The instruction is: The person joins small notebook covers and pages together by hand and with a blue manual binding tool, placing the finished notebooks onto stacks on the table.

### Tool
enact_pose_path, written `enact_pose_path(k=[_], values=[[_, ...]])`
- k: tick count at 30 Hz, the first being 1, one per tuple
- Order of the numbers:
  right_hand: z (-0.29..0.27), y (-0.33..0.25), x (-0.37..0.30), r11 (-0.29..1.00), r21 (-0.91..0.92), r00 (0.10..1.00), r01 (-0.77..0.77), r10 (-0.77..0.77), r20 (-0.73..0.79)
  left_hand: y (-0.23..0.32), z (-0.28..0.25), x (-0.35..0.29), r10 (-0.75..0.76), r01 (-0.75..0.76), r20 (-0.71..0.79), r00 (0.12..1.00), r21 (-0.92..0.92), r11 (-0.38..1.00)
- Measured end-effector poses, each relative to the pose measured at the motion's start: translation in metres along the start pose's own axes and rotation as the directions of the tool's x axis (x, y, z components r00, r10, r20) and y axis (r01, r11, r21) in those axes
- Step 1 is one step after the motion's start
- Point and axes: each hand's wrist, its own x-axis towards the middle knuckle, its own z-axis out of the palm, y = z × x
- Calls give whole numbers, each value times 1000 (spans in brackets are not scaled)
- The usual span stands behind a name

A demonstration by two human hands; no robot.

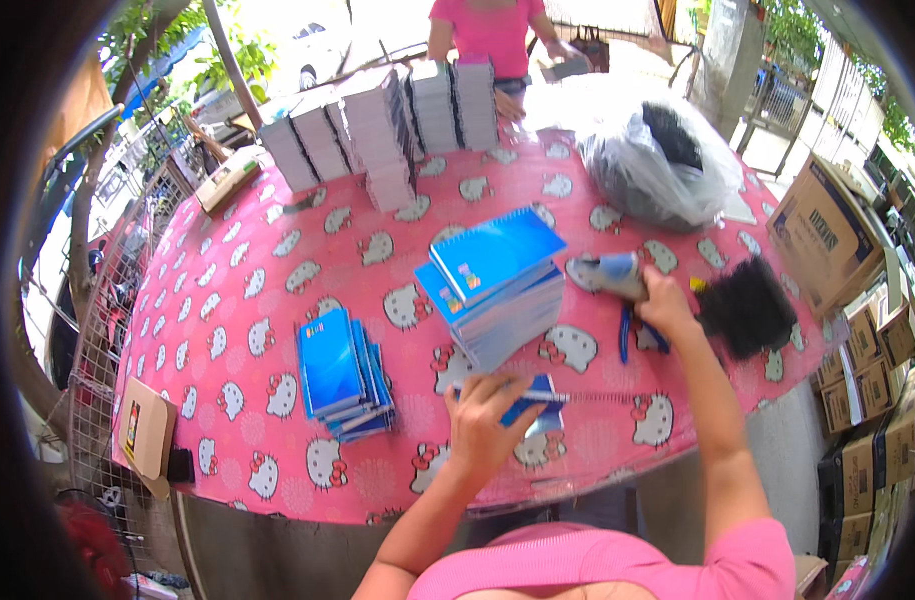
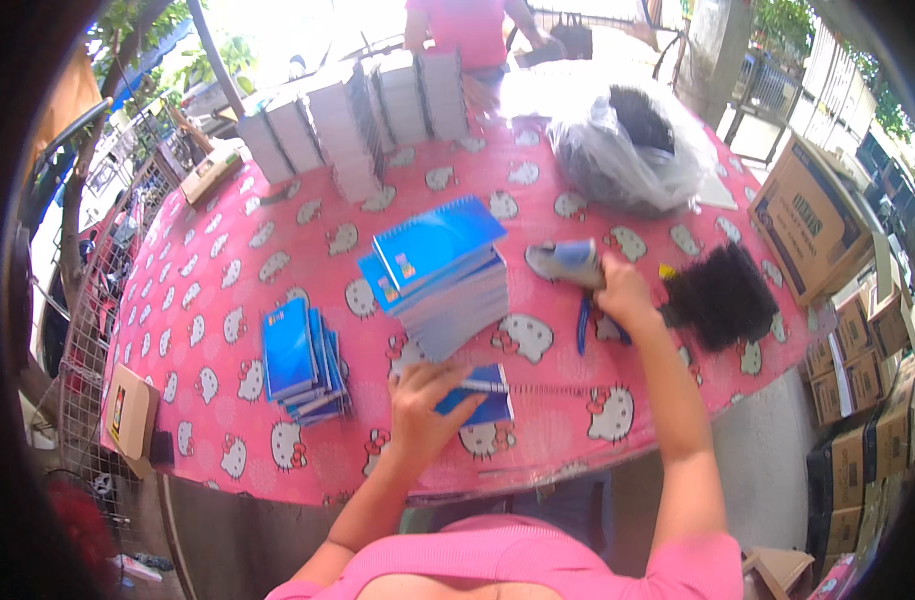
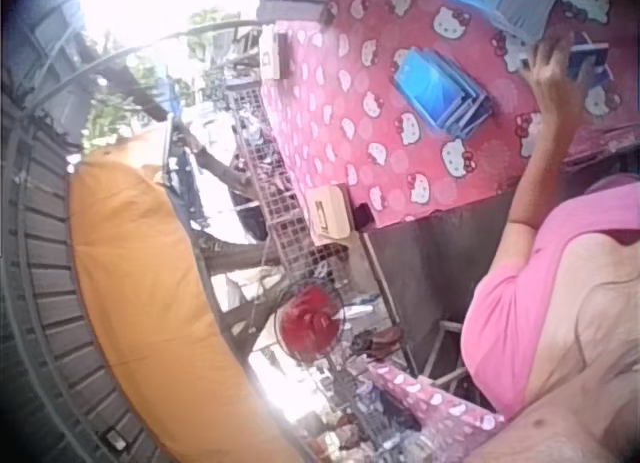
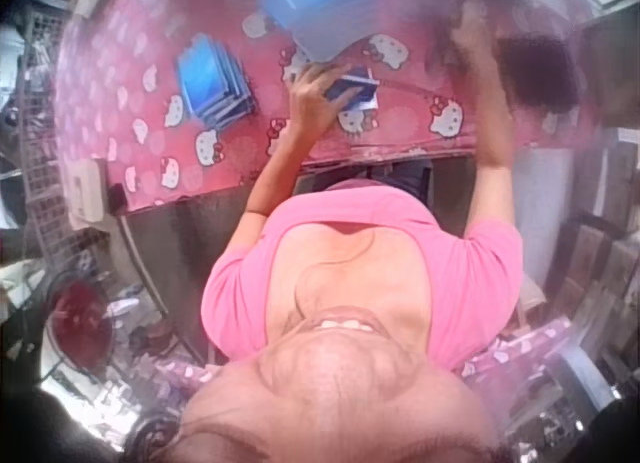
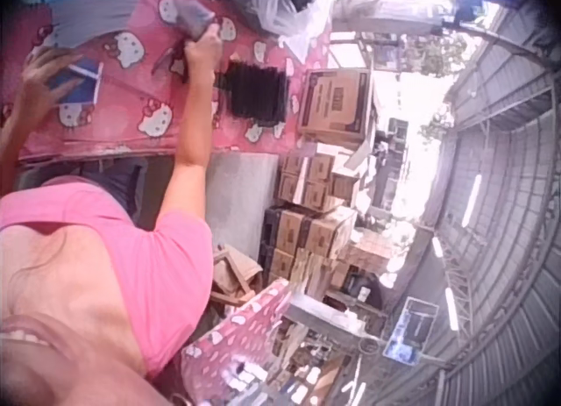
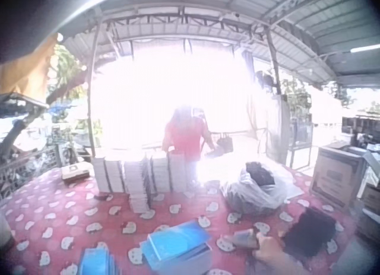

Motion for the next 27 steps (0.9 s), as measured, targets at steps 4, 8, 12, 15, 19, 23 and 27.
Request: enact_pose_path(k=[4,8,12,15,19,23,27], values=[[-33,-45,-42,473,864,983,171,-21,-183,-5,5,0,-20,20,-5,1000,-45,999],[-4,-66,-80,504,817,859,280,-512,21,-10,6,-2,-39,43,38,999,-102,994],[-4,-74,-88,237,972,869,-12,-479,127,-7,5,4,13,-10,34,999,-82,997],[-17,-81,-86,643,765,877,-36,-347,333,-9,6,4,-4,5,16,1000,-81,997],[-16,-86,-81,695,701,872,156,-431,233,-2,1,7,-25,30,47,999,-111,993],[-12,-98,-75,685,727,920,39,-309,241,-8,-4,8,-41,44,27,999,-135,990],[-7,-106,-65,786,611,948,91,-256,188,-20,-3,-7,-124,109,-66,990,-198,974]])
